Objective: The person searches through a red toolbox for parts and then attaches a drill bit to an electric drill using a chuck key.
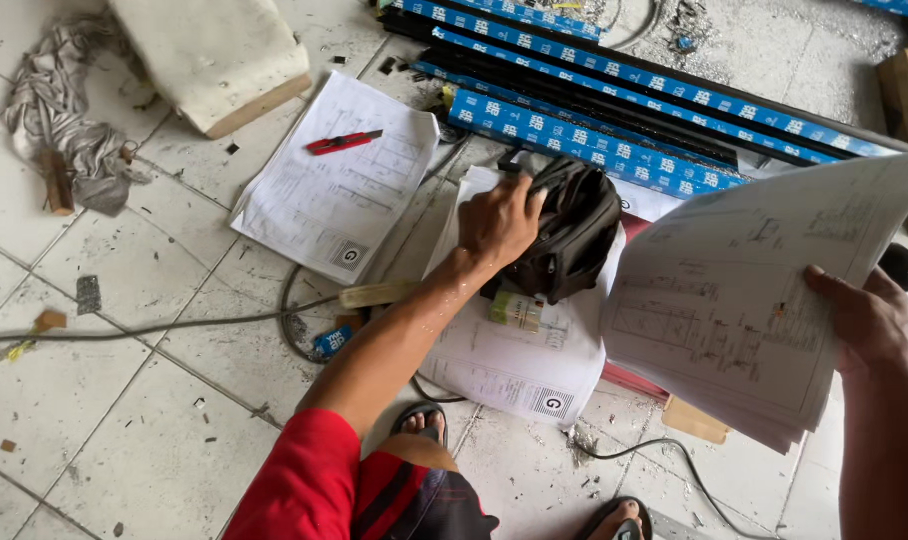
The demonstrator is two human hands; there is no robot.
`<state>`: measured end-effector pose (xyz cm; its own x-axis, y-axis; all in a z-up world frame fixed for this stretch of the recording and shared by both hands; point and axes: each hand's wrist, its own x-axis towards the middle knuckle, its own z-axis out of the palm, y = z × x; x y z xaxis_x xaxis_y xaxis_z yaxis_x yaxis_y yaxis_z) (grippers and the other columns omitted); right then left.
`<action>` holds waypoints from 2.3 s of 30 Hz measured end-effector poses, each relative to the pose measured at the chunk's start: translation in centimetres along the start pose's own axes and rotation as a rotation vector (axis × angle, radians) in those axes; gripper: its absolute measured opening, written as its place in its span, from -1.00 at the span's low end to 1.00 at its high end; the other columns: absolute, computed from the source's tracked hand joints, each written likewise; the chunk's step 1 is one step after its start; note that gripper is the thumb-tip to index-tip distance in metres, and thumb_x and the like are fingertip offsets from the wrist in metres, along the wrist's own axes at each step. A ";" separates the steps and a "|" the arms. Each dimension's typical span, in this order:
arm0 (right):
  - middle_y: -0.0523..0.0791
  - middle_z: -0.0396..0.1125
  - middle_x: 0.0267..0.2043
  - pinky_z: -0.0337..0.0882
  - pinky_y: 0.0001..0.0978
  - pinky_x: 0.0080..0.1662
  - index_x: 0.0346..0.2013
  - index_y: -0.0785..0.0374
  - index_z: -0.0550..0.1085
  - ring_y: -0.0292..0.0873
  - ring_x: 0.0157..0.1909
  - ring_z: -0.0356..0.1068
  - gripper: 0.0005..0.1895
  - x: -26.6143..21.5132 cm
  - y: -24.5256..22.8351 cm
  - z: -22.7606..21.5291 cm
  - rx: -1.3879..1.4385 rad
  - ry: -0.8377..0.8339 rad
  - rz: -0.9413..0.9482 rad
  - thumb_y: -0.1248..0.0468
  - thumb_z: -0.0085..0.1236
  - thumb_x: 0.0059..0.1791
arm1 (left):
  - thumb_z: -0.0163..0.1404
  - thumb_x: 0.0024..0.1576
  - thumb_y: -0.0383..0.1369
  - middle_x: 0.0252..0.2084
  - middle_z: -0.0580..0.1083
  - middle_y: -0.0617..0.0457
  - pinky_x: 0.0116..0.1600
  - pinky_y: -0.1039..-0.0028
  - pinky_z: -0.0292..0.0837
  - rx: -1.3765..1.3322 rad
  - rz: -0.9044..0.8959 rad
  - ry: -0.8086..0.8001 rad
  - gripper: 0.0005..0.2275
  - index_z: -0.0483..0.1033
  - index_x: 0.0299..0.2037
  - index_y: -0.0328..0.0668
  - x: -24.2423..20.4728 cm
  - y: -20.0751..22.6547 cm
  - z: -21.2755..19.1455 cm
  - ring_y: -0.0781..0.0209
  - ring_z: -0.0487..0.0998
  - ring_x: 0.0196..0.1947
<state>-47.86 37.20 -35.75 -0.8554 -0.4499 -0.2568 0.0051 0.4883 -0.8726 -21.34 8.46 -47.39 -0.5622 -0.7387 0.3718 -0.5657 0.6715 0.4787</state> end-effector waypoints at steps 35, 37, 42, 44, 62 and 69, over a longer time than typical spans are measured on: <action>0.22 0.40 0.00 0.51 0.14 0.11 0.14 0.45 0.40 0.24 0.11 0.47 -0.44 1.6 -5.6 50.7 0.480 -0.560 0.338 0.18 0.30 -0.05 | -0.01 0.32 -0.35 -0.28 0.51 -0.11 -0.20 0.16 0.39 0.338 -0.428 0.052 -0.89 0.48 -0.14 -0.22 -2.4 -29.3 -11.6 -0.02 0.51 -0.31; 0.25 0.37 0.00 0.58 0.15 0.06 0.20 0.52 0.34 0.28 0.05 0.49 -0.40 1.2 -2.8 51.4 0.532 -0.634 0.506 0.24 0.33 -0.02 | 0.03 0.28 -0.37 -0.19 0.50 -0.18 -0.13 0.07 0.39 0.246 -0.471 0.065 -0.86 0.45 -0.06 -0.26 -4.1 -28.4 -11.9 -0.11 0.50 -0.22; 0.10 0.50 -0.02 0.64 -0.16 -0.12 0.34 0.32 0.28 0.06 -0.19 0.58 -0.28 2.7 -2.5 46.7 0.207 -0.824 0.432 0.07 0.23 -0.03 | 0.17 0.13 -0.47 0.14 0.46 -0.43 0.18 -0.29 0.36 -0.119 -0.613 0.208 -0.51 0.30 0.26 -0.40 -7.0 -25.9 -13.0 -0.50 0.47 0.12; 0.08 0.52 -0.09 0.64 -0.21 -0.20 0.27 0.31 0.35 -0.01 -0.28 0.58 -0.35 3.9 -1.8 42.8 0.017 -0.778 0.227 0.10 0.26 -0.05 | 0.18 0.17 -0.43 0.11 0.46 -0.39 0.20 -0.13 0.37 -0.085 -0.597 0.330 -0.56 0.33 0.23 -0.36 -10.7 -26.8 -11.8 -0.43 0.48 0.12; 0.18 0.24 0.25 0.46 -0.01 0.07 0.46 0.23 0.14 0.15 0.23 0.33 0.02 -0.8 10.8 17.8 -0.295 -0.255 0.241 -0.03 0.42 -0.16 | 0.39 -0.19 -0.33 -0.52 0.48 0.01 -0.34 0.42 0.35 -0.771 -0.616 -0.284 -0.72 0.54 -0.41 -0.22 -8.9 -7.5 -7.3 0.19 0.45 -0.48; 0.06 0.35 0.11 0.58 -0.22 -0.34 0.36 0.25 0.27 -0.07 -0.13 0.46 -0.20 -1.3 7.6 12.1 -0.211 -0.411 -0.011 0.09 0.25 -0.13 | 0.48 0.00 -0.18 -0.23 0.42 0.38 -0.27 0.50 0.37 -0.375 -0.587 0.022 -0.65 0.48 -0.23 0.13 3.8 -21.7 -17.0 0.45 0.36 -0.30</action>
<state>-40.49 32.46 -47.07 -0.5782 -0.6941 -0.4288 -0.1449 0.6046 -0.7833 -1.01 -9.92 -42.84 -0.2126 -0.9770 -0.0180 -0.5232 0.0982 0.8465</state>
